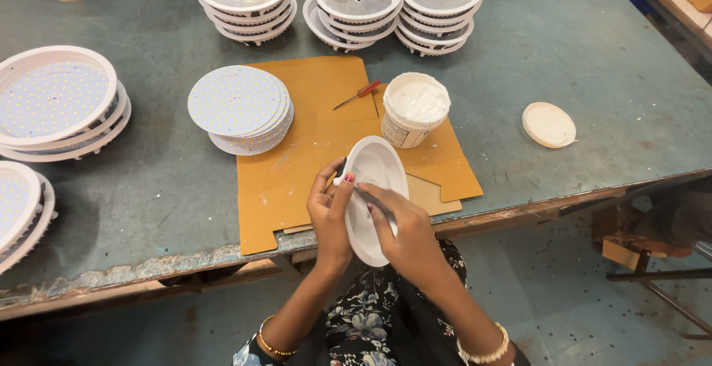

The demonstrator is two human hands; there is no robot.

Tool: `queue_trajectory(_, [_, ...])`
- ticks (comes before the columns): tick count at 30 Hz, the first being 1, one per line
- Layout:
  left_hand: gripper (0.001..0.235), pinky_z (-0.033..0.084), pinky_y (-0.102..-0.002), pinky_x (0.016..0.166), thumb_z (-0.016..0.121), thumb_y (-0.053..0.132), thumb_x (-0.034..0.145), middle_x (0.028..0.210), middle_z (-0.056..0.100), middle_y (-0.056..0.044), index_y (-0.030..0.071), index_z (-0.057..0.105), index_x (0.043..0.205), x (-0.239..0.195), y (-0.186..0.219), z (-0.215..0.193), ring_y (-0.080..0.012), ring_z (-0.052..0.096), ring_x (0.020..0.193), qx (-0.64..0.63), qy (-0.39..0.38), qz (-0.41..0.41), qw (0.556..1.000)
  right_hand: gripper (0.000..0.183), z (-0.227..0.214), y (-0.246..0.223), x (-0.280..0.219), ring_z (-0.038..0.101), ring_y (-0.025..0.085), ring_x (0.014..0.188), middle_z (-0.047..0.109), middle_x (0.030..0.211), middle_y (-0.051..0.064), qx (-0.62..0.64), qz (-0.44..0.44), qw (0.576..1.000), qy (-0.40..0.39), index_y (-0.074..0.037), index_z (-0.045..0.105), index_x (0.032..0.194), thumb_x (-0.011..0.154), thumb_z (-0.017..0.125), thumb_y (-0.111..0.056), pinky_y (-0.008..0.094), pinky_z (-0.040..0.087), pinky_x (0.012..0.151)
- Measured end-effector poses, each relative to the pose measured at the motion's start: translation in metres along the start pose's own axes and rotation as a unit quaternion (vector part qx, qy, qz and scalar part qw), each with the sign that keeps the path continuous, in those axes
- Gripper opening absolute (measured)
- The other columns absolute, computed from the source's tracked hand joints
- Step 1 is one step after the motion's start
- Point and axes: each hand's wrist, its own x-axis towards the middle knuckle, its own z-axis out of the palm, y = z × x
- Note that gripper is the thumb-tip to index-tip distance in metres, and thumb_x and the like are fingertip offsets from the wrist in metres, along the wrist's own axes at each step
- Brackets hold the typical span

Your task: The person scoops a white paste from a container and spreads it onto the inner surface of circular LED light fixtures using a small metal spatula. The person handles each fixture one at a time, applies the compound, and places the finished units into a stack.

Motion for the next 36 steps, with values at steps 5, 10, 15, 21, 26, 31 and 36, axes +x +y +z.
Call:
queue_trajectory(5, [0.044, 0.055, -0.024, 0.074, 0.066, 0.015, 0.094, 0.099, 0.075, -0.011, -0.005, 0.057, 0.133, 0.015, -0.003, -0.007, -0.0097, 0.068, 0.084, -0.050, 0.019, -0.025, 0.998, 0.054, -0.003, 0.023, -0.005, 0.059, 0.038, 0.124, 0.067, 0.124, 0.015, -0.081, -0.158, 0.980, -0.090, -0.001, 0.065, 0.123, 0.072, 0.055, 0.013, 0.047, 0.042, 0.114])
queue_trajectory(10, [0.048, 0.058, -0.027, 0.072, 0.069, 0.020, 0.092, 0.101, 0.073, -0.012, -0.006, 0.058, 0.131, 0.028, -0.005, -0.012, -0.0119, 0.069, 0.083, -0.080, 0.040, -0.058, 0.994, 0.052, -0.022, 0.053, -0.031, 0.064, 0.029, 0.122, 0.072, 0.123, 0.008, -0.076, -0.128, 0.975, -0.166, -0.007, 0.069, 0.114, 0.068, 0.056, 0.014, 0.051, 0.035, 0.118])
queue_trajectory(15, [0.052, 0.057, -0.027, 0.071, 0.071, 0.023, 0.092, 0.101, 0.073, -0.013, -0.005, 0.057, 0.133, 0.029, -0.004, -0.013, -0.0116, 0.068, 0.082, -0.059, 0.035, -0.057, 0.996, 0.044, -0.020, 0.075, -0.025, 0.066, 0.030, 0.117, 0.075, 0.117, 0.009, -0.066, -0.069, 0.994, -0.062, -0.006, 0.071, 0.116, 0.080, 0.054, 0.013, 0.048, 0.037, 0.117])
queue_trajectory(21, [0.051, 0.057, -0.027, 0.073, 0.071, 0.022, 0.092, 0.102, 0.073, -0.012, -0.005, 0.057, 0.133, 0.030, -0.005, -0.012, -0.0118, 0.069, 0.083, -0.072, 0.034, -0.060, 0.995, 0.037, 0.011, 0.063, -0.027, 0.066, 0.036, 0.115, 0.074, 0.115, 0.012, -0.100, -0.076, 0.992, 0.012, -0.007, 0.071, 0.116, 0.084, 0.058, 0.008, 0.044, 0.048, 0.105])
queue_trajectory(26, [0.049, 0.057, -0.027, 0.076, 0.069, 0.019, 0.094, 0.104, 0.073, -0.011, -0.008, 0.058, 0.133, 0.033, -0.002, -0.012, -0.0111, 0.069, 0.087, -0.086, 0.030, -0.061, 0.994, 0.032, -0.010, 0.061, -0.045, 0.073, 0.031, 0.104, 0.076, 0.110, 0.012, -0.060, 0.023, 0.995, -0.080, -0.008, 0.073, 0.111, 0.084, 0.062, 0.004, 0.039, 0.056, 0.093])
queue_trajectory(31, [0.047, 0.056, -0.027, 0.079, 0.066, 0.016, 0.094, 0.105, 0.074, -0.013, -0.006, 0.055, 0.134, 0.021, 0.000, -0.004, -0.0122, 0.068, 0.089, -0.071, 0.017, -0.051, 0.996, 0.028, -0.017, 0.095, -0.001, 0.074, 0.032, 0.103, 0.075, 0.112, 0.017, -0.028, 0.068, 0.994, 0.079, -0.001, 0.070, 0.116, 0.091, 0.058, 0.001, 0.039, 0.055, 0.092])
queue_trajectory(36, [0.047, 0.056, -0.027, 0.080, 0.065, 0.015, 0.093, 0.106, 0.074, -0.014, -0.006, 0.055, 0.135, 0.017, -0.005, -0.005, -0.0130, 0.069, 0.090, -0.032, 0.009, -0.042, 0.999, 0.027, 0.016, 0.096, 0.006, 0.070, 0.041, 0.103, 0.073, 0.110, 0.024, -0.147, 0.087, 0.981, 0.095, 0.003, 0.069, 0.114, 0.089, 0.059, -0.001, 0.042, 0.052, 0.093])
